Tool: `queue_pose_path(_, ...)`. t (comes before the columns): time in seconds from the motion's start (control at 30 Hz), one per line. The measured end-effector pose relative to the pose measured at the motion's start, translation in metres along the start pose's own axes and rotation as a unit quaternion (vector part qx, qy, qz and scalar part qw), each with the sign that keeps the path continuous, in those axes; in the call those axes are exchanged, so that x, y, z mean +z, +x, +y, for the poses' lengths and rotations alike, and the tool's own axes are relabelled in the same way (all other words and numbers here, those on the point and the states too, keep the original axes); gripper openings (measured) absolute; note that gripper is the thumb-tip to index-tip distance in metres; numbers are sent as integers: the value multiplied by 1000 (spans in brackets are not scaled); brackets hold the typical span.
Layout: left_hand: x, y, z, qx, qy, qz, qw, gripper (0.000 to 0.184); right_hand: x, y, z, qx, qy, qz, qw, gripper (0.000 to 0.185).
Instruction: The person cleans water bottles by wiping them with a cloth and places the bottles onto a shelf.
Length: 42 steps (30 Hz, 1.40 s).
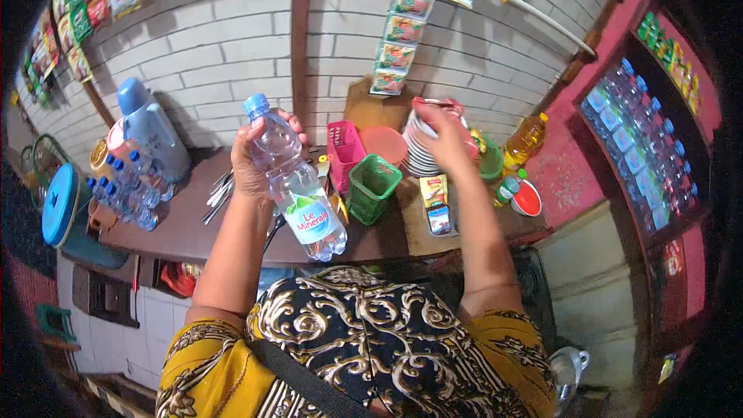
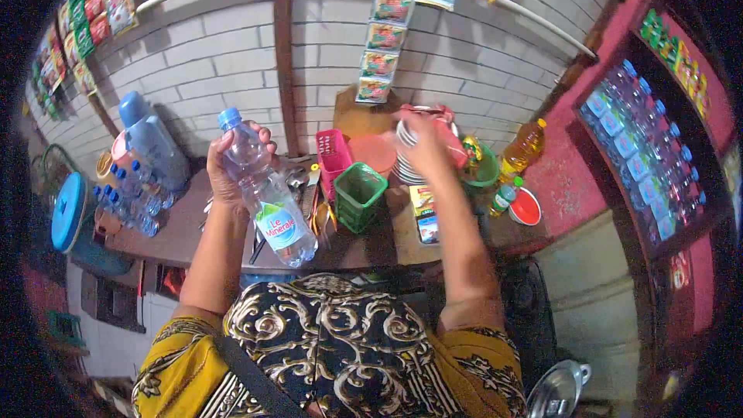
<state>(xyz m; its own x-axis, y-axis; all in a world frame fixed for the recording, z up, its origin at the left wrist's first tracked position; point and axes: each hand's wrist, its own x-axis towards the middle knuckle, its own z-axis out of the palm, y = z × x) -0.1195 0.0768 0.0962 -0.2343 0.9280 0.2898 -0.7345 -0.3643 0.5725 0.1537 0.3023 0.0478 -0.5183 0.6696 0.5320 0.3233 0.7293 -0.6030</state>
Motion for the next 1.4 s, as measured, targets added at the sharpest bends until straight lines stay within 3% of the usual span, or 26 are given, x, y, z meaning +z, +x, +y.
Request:
queue_pose_path(0.03,1,3,-7,-8,-1,1,1000,42,-5,-20,-90,118,95,-105,983,44)
queue_pose_path(0.07,3,6,-14,-17,4,-1,1000,43,10,-36,-101,51,208,-182,960,52)
queue_pose_path(0.13,16,6,-32,-55,14,29,998,43,39,-74,-116,111,417,-303,850,76)
queue_pose_path(0.17,14,9,-45,-56,61,35,996,44,20,-82,-159,90,220,-286,928,86)
queue_pose_path(0.2,12,13,-59,-56,107,35,992,45,25,-96,-158,113,201,-288,930,88)
queue_pose_path(0.23,18,13,-67,-64,142,-6,988,48,38,-114,-158,94,225,-163,956,79)
queue_pose_path(0.3,44,6,-81,-73,192,-74,976,52,27,-131,-149,135,220,-174,950,79)
queue_pose_path(0.4,52,10,-113,-89,205,-142,964,59,17,-161,-130,86,200,-79,973,89)
queue_pose_path(0.43,34,26,-121,-133,205,-220,944,79,10,-167,-133,74,175,-36,981,93)
queue_pose_path(0.47,69,15,-129,-106,192,-233,947,89,0,-174,-131,125,185,-51,973,98)
queue_pose_path(0.5,104,-1,-130,-79,178,-241,951,100,-10,-181,-128,100,145,6,984,97)
queue_pose_path(0.53,102,1,-129,-121,221,-283,925,112,-20,-190,-126,76,105,59,990,97)
queue_pose_path(0.6,120,-2,-149,-86,214,-280,932,115,-67,-200,-128,116,155,81,978,91)
queue_pose_path(0.63,120,-4,-151,-112,226,-296,921,105,-87,-205,-122,118,164,110,973,88)
queue_pose_path(0.7,112,-8,-152,-235,264,-353,867,84,-138,-214,-117,117,109,198,967,89)
queue_pose_path(0.73,78,-3,-159,-247,359,-359,825,58,-167,-214,-120,96,133,214,963,78)
queue_pose_path(0.77,102,-16,-151,-296,399,-382,779,47,-197,-219,-123,148,164,231,948,75)
queue_pose_path(0.8,93,-22,-155,-315,442,-405,736,40,-226,-224,-118,176,64,267,945,75)
queue_pose_path(0.83,68,-26,-165,-288,518,-437,676,47,-253,-223,-125,137,41,311,939,75)
queue_pose_path(0.87,64,-34,-164,-277,604,-431,611,50,-286,-230,-100,134,-133,341,921,72)
queue_pose_path(0.9,59,-43,-162,-263,683,-419,538,54,-307,-226,-108,81,67,369,924,68)
queue_pose_path(0.97,-76,-23,-204,-237,680,-587,371,62,-367,-237,-84,111,-95,418,897,66)
queue_pose_path(1.03,-23,-55,-168,-354,742,-373,430,58,-410,-240,-86,129,-172,447,868,77)
queue_pose_path(1.1,-165,-64,-184,-426,617,-292,595,49,-438,-241,-99,196,-276,466,818,78)
queue_pose_path(1.2,-177,-64,-188,-412,623,-282,602,49,-492,-252,-48,238,-359,489,759,86)
queue_pose_path(1.4,-184,-66,-193,-373,637,-249,627,48,-535,-264,18,227,-357,507,751,90)
